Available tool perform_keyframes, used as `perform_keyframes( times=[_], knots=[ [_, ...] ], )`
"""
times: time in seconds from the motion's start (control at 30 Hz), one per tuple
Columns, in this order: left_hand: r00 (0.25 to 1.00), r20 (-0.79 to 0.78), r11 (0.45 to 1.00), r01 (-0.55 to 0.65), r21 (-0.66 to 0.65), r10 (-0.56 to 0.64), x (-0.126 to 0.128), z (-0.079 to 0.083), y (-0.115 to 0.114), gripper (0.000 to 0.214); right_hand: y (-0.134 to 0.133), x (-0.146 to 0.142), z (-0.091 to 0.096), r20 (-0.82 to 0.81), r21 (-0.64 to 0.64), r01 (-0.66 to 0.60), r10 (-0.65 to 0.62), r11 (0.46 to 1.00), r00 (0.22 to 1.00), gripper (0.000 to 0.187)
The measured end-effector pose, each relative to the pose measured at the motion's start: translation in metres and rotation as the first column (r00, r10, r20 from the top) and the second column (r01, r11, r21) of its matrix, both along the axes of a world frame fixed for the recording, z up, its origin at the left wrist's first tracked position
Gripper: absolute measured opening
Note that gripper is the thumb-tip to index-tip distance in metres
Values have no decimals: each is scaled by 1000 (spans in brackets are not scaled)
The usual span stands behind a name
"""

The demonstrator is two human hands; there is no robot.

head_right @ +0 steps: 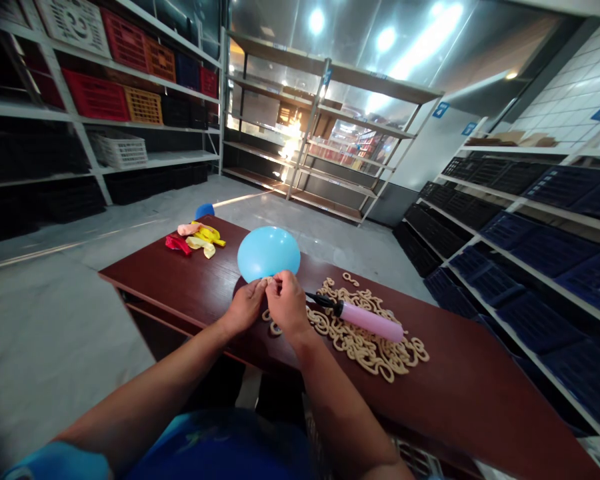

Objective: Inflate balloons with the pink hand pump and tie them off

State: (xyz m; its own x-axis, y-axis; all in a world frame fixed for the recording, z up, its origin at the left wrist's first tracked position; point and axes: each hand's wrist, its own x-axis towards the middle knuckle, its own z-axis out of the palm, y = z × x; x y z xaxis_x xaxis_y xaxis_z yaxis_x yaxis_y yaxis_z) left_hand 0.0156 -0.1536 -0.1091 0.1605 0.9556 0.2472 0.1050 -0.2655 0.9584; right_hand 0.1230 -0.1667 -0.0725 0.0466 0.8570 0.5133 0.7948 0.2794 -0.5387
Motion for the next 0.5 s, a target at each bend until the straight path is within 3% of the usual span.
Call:
perform_keyframes(
  times=[0.2, 0.4, 0.5],
  knots=[
    [991, 120, 998, 59, 13, -60, 0, -7, 3, 40, 1, -2, 0, -121, 2, 1, -1, 1000, 993, 16],
    [999, -28, 998, -29, 47, 30, -7, -7, 7, 36, -10, 5, 3, 71, 92, -243, 237, 966, 969, 17],
    [998, -28, 997, -59, 47, 61, -7, -8, 7, 36, -14, 7, 5, 61, 100, -308, 304, 946, 951, 20]
  ],
)
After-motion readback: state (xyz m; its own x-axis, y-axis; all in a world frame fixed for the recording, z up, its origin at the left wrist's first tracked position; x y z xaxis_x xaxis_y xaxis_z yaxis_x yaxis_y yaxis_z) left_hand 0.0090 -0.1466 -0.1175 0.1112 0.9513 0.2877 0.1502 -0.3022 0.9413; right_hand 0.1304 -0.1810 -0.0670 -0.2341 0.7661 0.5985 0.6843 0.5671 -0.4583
